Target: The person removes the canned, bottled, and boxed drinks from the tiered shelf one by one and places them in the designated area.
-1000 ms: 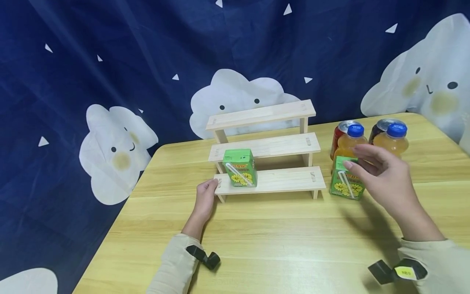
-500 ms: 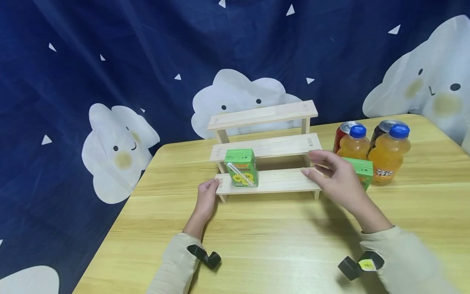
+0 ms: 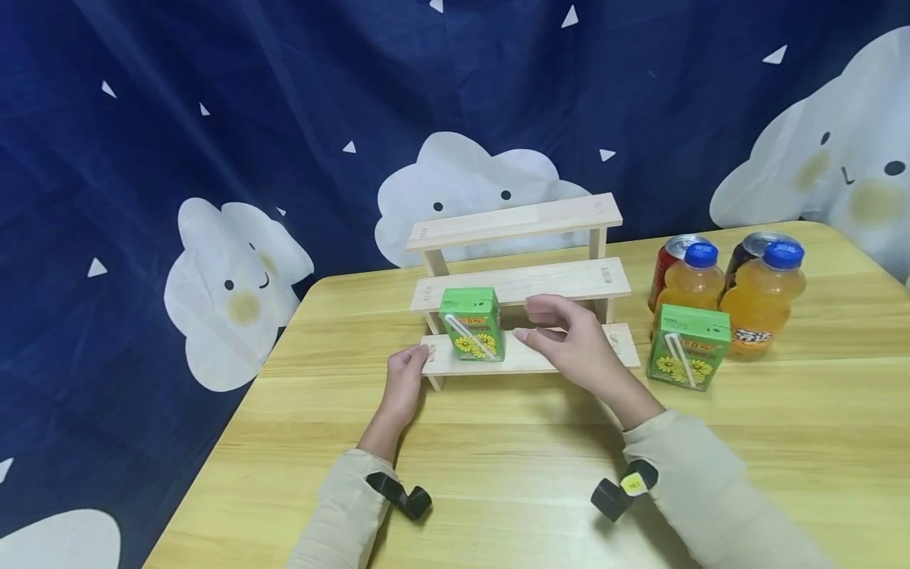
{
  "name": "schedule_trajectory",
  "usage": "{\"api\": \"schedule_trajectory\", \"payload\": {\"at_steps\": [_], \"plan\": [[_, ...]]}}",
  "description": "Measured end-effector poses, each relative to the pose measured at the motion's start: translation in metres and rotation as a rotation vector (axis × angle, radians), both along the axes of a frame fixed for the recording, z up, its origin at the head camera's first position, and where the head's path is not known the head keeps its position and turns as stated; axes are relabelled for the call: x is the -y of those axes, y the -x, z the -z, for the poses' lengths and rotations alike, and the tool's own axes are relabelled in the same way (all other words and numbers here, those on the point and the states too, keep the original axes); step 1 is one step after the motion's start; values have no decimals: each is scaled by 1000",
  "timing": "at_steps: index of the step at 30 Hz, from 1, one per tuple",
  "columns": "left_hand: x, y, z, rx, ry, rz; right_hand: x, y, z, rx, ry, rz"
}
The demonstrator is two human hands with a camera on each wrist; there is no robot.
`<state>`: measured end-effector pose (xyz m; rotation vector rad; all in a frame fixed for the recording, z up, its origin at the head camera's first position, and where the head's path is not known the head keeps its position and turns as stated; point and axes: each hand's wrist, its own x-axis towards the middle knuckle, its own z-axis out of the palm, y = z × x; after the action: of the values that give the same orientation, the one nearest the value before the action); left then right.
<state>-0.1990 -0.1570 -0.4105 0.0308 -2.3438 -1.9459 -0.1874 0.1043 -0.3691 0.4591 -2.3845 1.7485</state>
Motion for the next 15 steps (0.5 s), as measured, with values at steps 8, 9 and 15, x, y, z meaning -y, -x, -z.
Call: {"api": "schedule_trajectory", "payload": {"at_steps": [8, 9, 15], "plan": [[0, -2, -1, -8, 14, -5, 20, 12, 5, 30, 35, -67], [0, -2, -1, -7, 15, -6, 22, 13, 5, 31, 36, -73], [0, -1, -1, -6, 7, 1, 36, 20, 8, 35, 23, -84]]}}
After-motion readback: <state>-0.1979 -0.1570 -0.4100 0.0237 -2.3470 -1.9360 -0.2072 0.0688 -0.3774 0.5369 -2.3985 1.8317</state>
